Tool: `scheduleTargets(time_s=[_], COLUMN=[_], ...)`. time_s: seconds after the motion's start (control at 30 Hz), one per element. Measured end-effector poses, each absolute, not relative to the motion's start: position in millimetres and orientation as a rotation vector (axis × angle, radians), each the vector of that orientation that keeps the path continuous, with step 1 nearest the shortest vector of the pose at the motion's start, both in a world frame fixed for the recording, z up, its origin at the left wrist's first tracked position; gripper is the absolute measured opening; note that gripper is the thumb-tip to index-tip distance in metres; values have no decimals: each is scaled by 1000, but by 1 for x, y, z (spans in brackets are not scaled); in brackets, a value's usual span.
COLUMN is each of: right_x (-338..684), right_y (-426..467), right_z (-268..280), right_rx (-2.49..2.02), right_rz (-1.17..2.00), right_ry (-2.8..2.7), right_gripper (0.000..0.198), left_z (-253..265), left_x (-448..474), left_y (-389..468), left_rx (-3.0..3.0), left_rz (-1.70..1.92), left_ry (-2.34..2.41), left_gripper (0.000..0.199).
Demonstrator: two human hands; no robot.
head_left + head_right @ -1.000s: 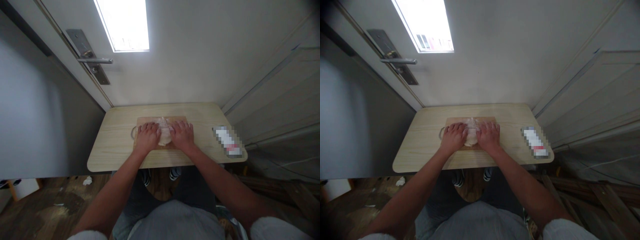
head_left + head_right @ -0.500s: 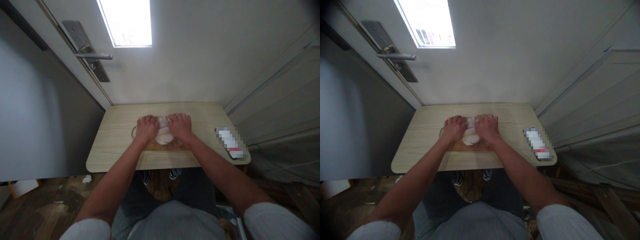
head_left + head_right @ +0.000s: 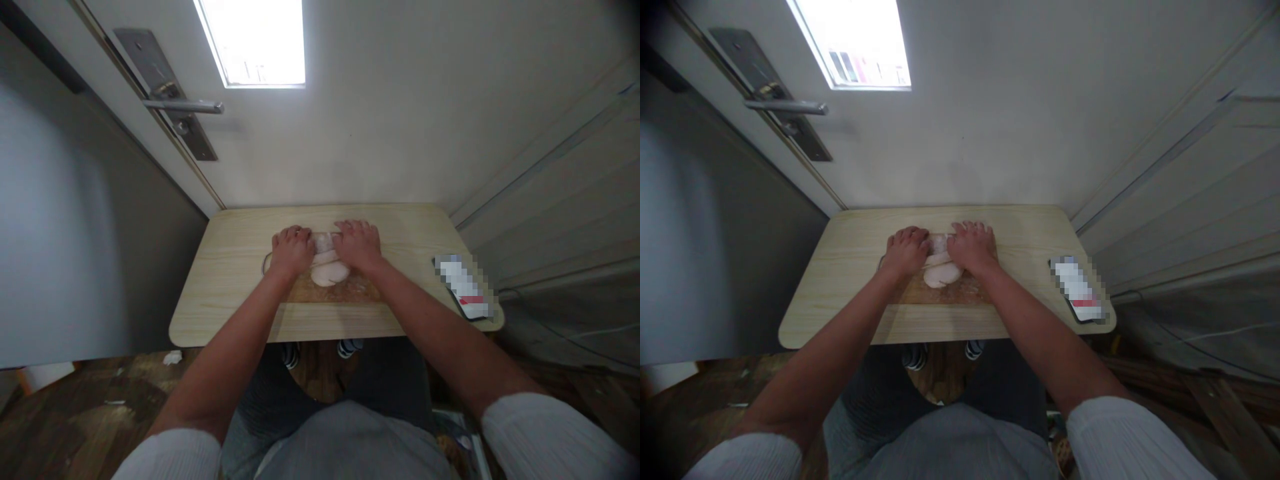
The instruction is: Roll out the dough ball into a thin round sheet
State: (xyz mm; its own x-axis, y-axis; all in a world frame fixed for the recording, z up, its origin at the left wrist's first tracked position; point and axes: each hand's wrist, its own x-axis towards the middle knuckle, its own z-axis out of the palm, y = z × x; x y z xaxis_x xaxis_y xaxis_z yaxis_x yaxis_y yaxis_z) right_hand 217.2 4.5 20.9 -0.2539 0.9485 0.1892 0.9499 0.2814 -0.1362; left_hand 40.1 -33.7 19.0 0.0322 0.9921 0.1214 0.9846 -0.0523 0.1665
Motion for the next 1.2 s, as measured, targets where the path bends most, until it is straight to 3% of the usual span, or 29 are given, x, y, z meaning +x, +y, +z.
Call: scheduleTargets(time_s=[0.6, 1.2], right_x=[230, 251], right_y=[-34, -88], right_z=[24, 1], right_rx=[-1693, -1530], right_rz=[-92, -54], right_ry=[-2313, -2174], right_gripper=[34, 40], left_z=[26, 27], left_x=[51, 68], left_y=[-66, -124], left_rx=[2341, 2391], left_rz=[358, 494], left_ry=[2137, 2100], left_gripper=[41, 40])
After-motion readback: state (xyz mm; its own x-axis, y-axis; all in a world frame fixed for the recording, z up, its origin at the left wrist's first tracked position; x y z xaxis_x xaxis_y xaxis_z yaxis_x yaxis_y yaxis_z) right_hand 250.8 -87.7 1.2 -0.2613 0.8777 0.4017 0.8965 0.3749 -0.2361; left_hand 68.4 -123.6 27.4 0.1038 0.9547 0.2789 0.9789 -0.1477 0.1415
